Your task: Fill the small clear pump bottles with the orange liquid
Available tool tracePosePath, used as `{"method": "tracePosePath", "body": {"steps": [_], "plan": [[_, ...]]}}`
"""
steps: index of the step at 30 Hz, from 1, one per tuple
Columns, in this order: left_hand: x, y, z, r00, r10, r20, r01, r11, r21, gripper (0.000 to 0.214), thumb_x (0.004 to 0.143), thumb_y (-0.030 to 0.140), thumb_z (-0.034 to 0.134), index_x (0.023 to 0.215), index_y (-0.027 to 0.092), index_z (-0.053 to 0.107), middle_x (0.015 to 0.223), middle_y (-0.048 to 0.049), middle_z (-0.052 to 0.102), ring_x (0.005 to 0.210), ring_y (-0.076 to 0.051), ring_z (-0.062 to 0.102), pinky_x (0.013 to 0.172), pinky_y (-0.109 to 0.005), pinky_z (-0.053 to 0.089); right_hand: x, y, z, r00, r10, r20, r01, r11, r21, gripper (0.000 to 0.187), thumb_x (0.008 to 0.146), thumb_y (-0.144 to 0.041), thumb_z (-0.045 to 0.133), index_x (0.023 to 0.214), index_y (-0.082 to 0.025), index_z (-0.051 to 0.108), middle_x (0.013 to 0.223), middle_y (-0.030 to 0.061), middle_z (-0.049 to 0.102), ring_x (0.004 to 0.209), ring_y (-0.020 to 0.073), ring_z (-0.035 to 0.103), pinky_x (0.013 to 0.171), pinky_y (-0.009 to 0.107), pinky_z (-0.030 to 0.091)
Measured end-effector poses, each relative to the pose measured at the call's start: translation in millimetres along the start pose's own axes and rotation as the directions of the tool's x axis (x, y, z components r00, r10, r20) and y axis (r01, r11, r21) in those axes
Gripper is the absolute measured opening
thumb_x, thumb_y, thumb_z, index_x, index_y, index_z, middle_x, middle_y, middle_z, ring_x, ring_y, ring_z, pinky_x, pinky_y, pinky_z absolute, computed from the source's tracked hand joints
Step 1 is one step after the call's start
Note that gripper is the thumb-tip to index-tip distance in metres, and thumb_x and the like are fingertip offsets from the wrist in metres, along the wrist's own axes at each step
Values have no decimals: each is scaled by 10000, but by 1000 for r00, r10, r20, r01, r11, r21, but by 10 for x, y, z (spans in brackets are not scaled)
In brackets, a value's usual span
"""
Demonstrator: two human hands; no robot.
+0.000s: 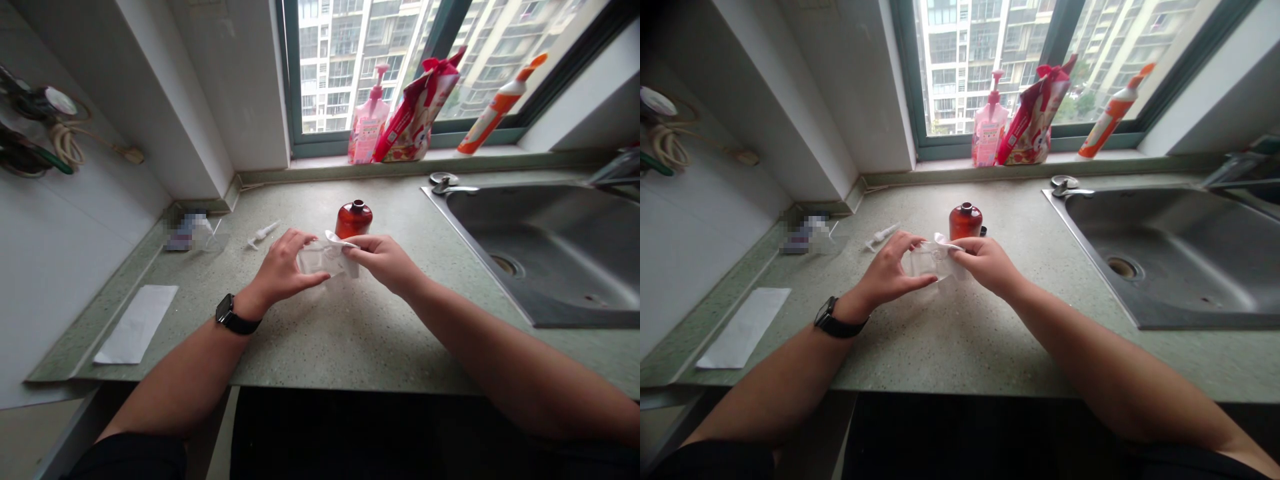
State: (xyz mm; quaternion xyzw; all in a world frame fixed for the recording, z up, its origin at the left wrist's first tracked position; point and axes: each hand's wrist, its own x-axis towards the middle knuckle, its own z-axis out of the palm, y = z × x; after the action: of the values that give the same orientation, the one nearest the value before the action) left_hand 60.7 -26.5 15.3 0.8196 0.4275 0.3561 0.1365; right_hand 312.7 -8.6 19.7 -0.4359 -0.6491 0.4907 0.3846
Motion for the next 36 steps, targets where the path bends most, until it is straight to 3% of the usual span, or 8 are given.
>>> {"method": "tracePosePath", "body": {"steps": [10, 22, 29, 36], "plan": [[-25, -13, 38, 995, -1, -100, 8, 998, 69, 652, 770, 412, 994, 1271, 232, 618, 1222, -92, 673, 1141, -307, 669, 993, -476, 568, 37, 56, 71, 976, 210, 61, -217, 900, 377, 344, 701, -465, 968, 924, -214, 891, 903, 71, 815, 802, 185, 692, 791, 360, 577], [-12, -88, 27, 982, -31, -187, 41, 998, 49, 637, 786, 464, 992, 1237, 233, 605, 1170, -59, 664, 1060, -247, 666, 973, -424, 580, 39, -17, -20, 928, 289, 236, -371, 787, 493, 324, 687, -354, 990, 918, -170, 857, 843, 64, 780, 719, 153, 673, 666, 289, 556], [39, -329, -51, 955, -195, -225, 186, 981, -59, 642, 735, 447, 1015, 1206, 236, 634, 1199, -67, 686, 1035, -240, 707, 947, -427, 608, 43, -54, -98, 942, 243, 230, -332, 774, 540, 382, 690, -356, 977, 1009, -189, 847, 917, 59, 797, 790, 176, 706, 721, 299, 565], [75, -606, -28, 923, -358, -140, 325, 921, -214, 681, 671, 414, 1043, 1185, 200, 651, 1295, -117, 703, 1080, -256, 742, 982, -456, 631, 54, -46, -97, 946, 253, 202, -321, 820, 473, 346, 738, -390, 935, 1027, -232, 831, 936, 54, 790, 789, 194, 684, 734, 343, 552]]}}
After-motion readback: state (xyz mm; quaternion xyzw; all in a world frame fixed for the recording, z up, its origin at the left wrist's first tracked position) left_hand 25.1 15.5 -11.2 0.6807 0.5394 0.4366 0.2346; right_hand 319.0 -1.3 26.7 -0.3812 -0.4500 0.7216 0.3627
